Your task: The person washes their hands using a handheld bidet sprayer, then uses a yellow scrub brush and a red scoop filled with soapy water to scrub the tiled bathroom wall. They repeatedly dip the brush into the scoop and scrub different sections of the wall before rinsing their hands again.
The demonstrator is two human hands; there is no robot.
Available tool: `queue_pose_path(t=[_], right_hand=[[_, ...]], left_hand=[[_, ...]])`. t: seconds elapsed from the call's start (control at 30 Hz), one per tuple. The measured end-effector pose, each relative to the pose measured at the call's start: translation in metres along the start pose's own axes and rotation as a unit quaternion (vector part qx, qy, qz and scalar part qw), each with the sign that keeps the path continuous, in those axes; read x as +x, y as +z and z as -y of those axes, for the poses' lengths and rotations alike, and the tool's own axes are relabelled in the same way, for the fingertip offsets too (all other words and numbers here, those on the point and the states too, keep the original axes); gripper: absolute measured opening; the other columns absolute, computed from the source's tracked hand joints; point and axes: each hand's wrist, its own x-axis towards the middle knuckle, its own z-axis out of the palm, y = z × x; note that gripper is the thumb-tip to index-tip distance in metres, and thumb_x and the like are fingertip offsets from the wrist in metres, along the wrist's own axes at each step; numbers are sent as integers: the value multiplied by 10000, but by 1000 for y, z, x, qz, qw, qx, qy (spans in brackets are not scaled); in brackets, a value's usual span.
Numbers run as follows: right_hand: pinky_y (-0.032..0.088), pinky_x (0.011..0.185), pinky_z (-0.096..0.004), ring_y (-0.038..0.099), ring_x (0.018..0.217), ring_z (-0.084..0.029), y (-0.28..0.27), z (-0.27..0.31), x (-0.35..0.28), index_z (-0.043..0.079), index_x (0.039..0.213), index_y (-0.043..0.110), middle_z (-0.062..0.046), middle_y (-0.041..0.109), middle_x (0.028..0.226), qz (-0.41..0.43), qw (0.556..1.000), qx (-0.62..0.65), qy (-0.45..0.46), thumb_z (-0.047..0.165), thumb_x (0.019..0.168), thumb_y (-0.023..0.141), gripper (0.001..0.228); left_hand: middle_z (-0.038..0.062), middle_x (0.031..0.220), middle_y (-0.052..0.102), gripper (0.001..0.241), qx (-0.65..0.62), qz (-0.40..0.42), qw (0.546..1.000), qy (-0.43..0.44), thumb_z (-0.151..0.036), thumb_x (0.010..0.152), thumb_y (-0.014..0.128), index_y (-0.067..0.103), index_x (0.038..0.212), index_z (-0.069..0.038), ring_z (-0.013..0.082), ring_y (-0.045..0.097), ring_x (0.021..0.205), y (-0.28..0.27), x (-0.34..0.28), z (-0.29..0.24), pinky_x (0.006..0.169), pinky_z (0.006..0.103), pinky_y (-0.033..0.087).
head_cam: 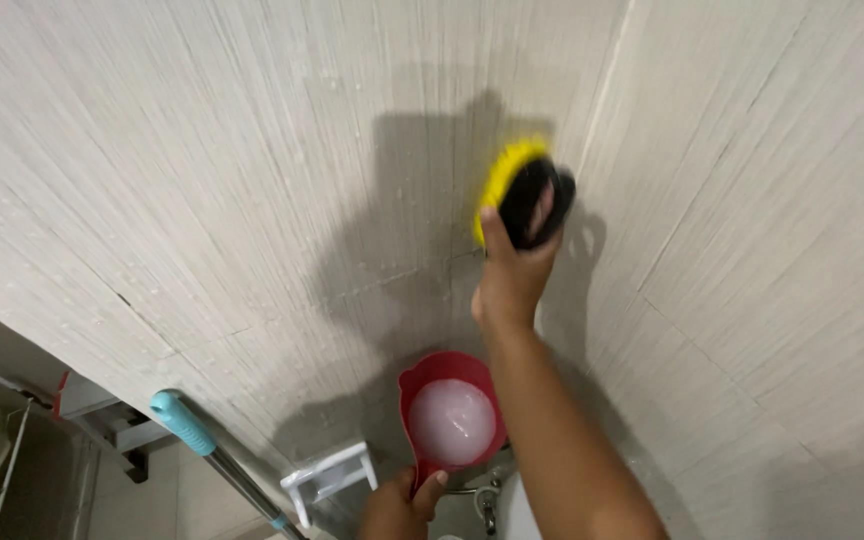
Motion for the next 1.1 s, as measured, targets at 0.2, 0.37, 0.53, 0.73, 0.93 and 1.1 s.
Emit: queue_pose_path(t=[0.2, 0.37, 0.53, 0.73, 0.93, 1.1], right_hand=[[524, 1008, -409, 625, 1169, -225, -110, -105, -57, 204, 1443, 458, -23, 616, 1338, -299, 928, 39, 219, 24, 796, 782, 746], [516, 972, -440, 617, 1148, -226, -68, -78, -64, 235, 1445, 493, 2, 621, 1328, -315, 902, 70, 287, 36, 790, 770, 738], [474, 1074, -362, 597, 1215, -218, 4, -34, -73, 112, 1454, 450, -45, 597, 1351, -174, 972, 39, 156, 18, 834, 817, 727], [455, 1079, -371, 561, 1243, -230, -20, -50, -65, 66, 1502, 448, -68, 572, 1375, -19, 992, 12, 127, 16, 830, 811, 766], [498, 998, -354, 608, 1182, -194, -100, -71, -68, 224, 1440, 445, -11, 616, 1331, -199, 953, 54, 224, 17, 801, 791, 755], [523, 787, -385, 618, 993, -239, -163, -83, -122, 50, 1325, 571, -56, 612, 1118, -106, 909, -168, 366, -44, 760, 824, 626]], left_hand=[[98, 695, 728, 444, 42, 20, 999, -19, -515, 903, 684, 751, 1041, -98, 205, 728, 655, 3, 6, 16, 670, 369, 572], [124, 760, 750, 463, 76, 27, 997, 5, -527, 920, 676, 750, 1064, -93, 236, 745, 727, 15, 22, 37, 729, 389, 574], [161, 838, 769, 451, 44, 35, 998, -27, -485, 913, 654, 723, 1160, -115, 296, 771, 794, 1, -6, -9, 770, 419, 587], [200, 961, 765, 448, 27, 30, 999, -10, -458, 933, 662, 713, 1182, -89, 319, 765, 932, -3, -6, -7, 848, 418, 562], [227, 979, 764, 447, 48, 30, 998, -13, -461, 936, 654, 724, 1116, -58, 353, 764, 963, -4, -18, -12, 873, 426, 569], [228, 1049, 746, 446, 40, 3, 999, -14, -459, 910, 683, 696, 1193, -115, 377, 731, 1057, 11, -13, 6, 916, 433, 555]])
